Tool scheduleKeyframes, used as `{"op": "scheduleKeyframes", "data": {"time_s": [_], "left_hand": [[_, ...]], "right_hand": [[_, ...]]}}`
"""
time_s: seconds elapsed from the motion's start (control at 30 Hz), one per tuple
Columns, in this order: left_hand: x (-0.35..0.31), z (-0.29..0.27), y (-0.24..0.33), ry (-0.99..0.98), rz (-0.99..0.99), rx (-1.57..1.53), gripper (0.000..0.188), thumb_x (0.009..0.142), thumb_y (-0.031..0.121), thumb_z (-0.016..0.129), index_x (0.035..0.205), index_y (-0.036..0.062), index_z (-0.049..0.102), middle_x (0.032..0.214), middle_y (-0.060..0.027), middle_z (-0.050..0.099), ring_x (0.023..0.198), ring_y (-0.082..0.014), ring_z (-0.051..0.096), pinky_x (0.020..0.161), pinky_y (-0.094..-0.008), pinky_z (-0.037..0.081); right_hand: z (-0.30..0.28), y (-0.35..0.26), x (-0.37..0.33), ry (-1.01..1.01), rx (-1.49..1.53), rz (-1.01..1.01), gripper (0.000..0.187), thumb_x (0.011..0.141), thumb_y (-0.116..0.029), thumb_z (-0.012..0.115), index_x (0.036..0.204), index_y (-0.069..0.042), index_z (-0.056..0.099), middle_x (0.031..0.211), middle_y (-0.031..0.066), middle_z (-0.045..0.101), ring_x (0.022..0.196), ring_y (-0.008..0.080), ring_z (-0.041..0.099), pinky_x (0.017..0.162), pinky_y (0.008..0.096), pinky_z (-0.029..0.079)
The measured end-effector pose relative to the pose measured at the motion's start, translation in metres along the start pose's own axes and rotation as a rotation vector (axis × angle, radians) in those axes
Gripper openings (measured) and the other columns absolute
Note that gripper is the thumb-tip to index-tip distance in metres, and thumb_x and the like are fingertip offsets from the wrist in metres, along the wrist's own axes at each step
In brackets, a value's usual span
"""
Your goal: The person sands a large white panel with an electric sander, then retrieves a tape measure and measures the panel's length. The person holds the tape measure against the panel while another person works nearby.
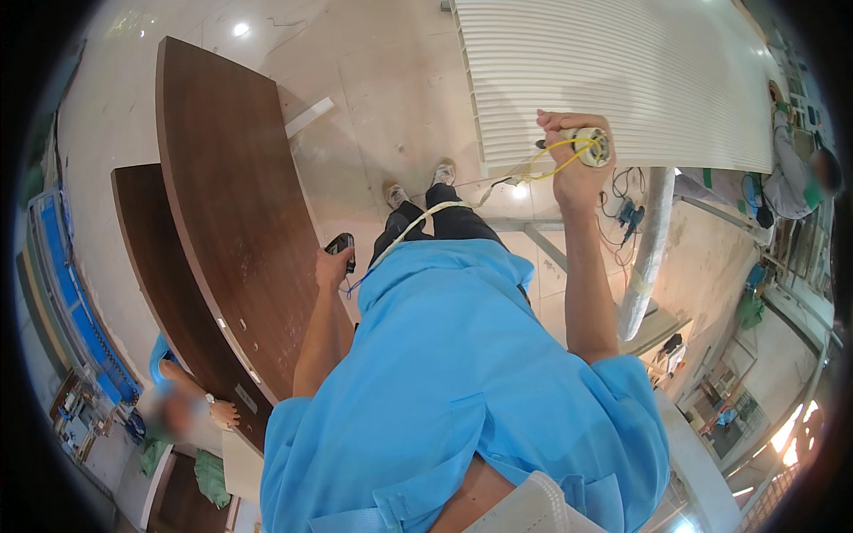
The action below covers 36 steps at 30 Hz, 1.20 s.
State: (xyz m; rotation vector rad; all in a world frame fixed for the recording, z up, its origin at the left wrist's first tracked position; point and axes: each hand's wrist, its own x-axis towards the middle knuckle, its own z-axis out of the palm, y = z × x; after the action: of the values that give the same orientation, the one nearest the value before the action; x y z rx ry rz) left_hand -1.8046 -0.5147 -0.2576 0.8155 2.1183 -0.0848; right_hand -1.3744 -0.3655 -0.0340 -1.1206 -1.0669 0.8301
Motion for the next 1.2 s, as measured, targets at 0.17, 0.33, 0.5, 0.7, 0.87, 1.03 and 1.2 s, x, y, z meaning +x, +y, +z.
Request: {"op": "scheduleKeyframes", "data": {"time_s": [0.17, 0.33, 0.5, 0.7, 0.87, 1.03, 1.2], "left_hand": [[-0.003, 0.000, 0.002, -0.044, -0.047, -0.019, 0.092, 0.065, 0.053, 0.080, 0.132, -0.0052, 0.056, 0.114, -0.0228, 0.072, 0.106, -0.0341, 0.073, 0.093, -0.0409, 0.055], [0.005, 0.007, -0.009, -0.035, -0.031, -0.058, 0.090, 0.065, 0.052, 0.080, 0.131, -0.0053, 0.056, 0.113, -0.0228, 0.073, 0.104, -0.0342, 0.073, 0.093, -0.0411, 0.055], [0.008, 0.010, -0.013, -0.020, -0.018, -0.030, 0.091, 0.066, 0.053, 0.080, 0.132, -0.0058, 0.056, 0.114, -0.0234, 0.072, 0.105, -0.0343, 0.073, 0.094, -0.0415, 0.054], [0.000, 0.003, 0.003, -0.013, -0.030, -0.033, 0.090, 0.067, 0.051, 0.079, 0.133, -0.0062, 0.056, 0.114, -0.0235, 0.072, 0.104, -0.0337, 0.073, 0.092, -0.0410, 0.055], [-0.004, 0.000, 0.009, -0.027, -0.032, -0.023, 0.090, 0.067, 0.051, 0.079, 0.133, -0.0061, 0.056, 0.113, -0.0232, 0.073, 0.102, -0.0331, 0.074, 0.089, -0.0401, 0.056], [0.000, 0.002, 0.007, -0.015, -0.031, -0.027, 0.090, 0.067, 0.051, 0.079, 0.134, -0.0053, 0.056, 0.113, -0.0232, 0.073, 0.101, -0.0331, 0.074, 0.089, -0.0404, 0.057], [0.004, 0.005, -0.002, -0.023, -0.040, -0.054, 0.091, 0.067, 0.052, 0.080, 0.134, -0.0049, 0.056, 0.116, -0.0242, 0.072, 0.105, -0.0347, 0.073, 0.092, -0.0410, 0.056]], "right_hand": [[0.007, 0.006, -0.006, 0.000, -0.055, 0.071, 0.023, 0.085, 0.016, 0.064, 0.100, 0.000, 0.058, 0.096, 0.0149, 0.069, 0.099, 0.0262, 0.070, 0.104, 0.0508, 0.055], [0.005, 0.004, -0.001, 0.005, -0.064, 0.019, 0.024, 0.083, 0.017, 0.064, 0.100, 0.000, 0.058, 0.096, 0.0152, 0.069, 0.098, 0.0265, 0.070, 0.104, 0.0509, 0.054], [0.007, 0.008, 0.005, 0.010, -0.024, 0.042, 0.022, 0.084, 0.014, 0.066, 0.100, 0.000, 0.058, 0.096, 0.0163, 0.070, 0.097, 0.0274, 0.070, 0.104, 0.0519, 0.054], [0.008, 0.008, 0.005, -0.012, -0.056, 0.060, 0.021, 0.085, 0.014, 0.066, 0.099, 0.000, 0.059, 0.095, 0.0156, 0.069, 0.096, 0.0266, 0.070, 0.103, 0.0511, 0.055], [0.009, 0.006, 0.013, 0.002, -0.022, 0.008, 0.022, 0.084, 0.014, 0.067, 0.099, 0.000, 0.059, 0.095, 0.0153, 0.070, 0.096, 0.0253, 0.071, 0.101, 0.0482, 0.056], [0.018, 0.011, 0.008, 0.020, -0.082, 0.134, 0.023, 0.083, 0.015, 0.068, 0.099, 0.000, 0.059, 0.094, 0.0152, 0.070, 0.095, 0.0253, 0.071, 0.100, 0.0472, 0.057], [0.010, 0.012, 0.018, 0.002, -0.003, -0.028, 0.021, 0.083, 0.012, 0.069, 0.098, 0.000, 0.061, 0.094, 0.0144, 0.072, 0.096, 0.0237, 0.072, 0.094, 0.0422, 0.059]]}}
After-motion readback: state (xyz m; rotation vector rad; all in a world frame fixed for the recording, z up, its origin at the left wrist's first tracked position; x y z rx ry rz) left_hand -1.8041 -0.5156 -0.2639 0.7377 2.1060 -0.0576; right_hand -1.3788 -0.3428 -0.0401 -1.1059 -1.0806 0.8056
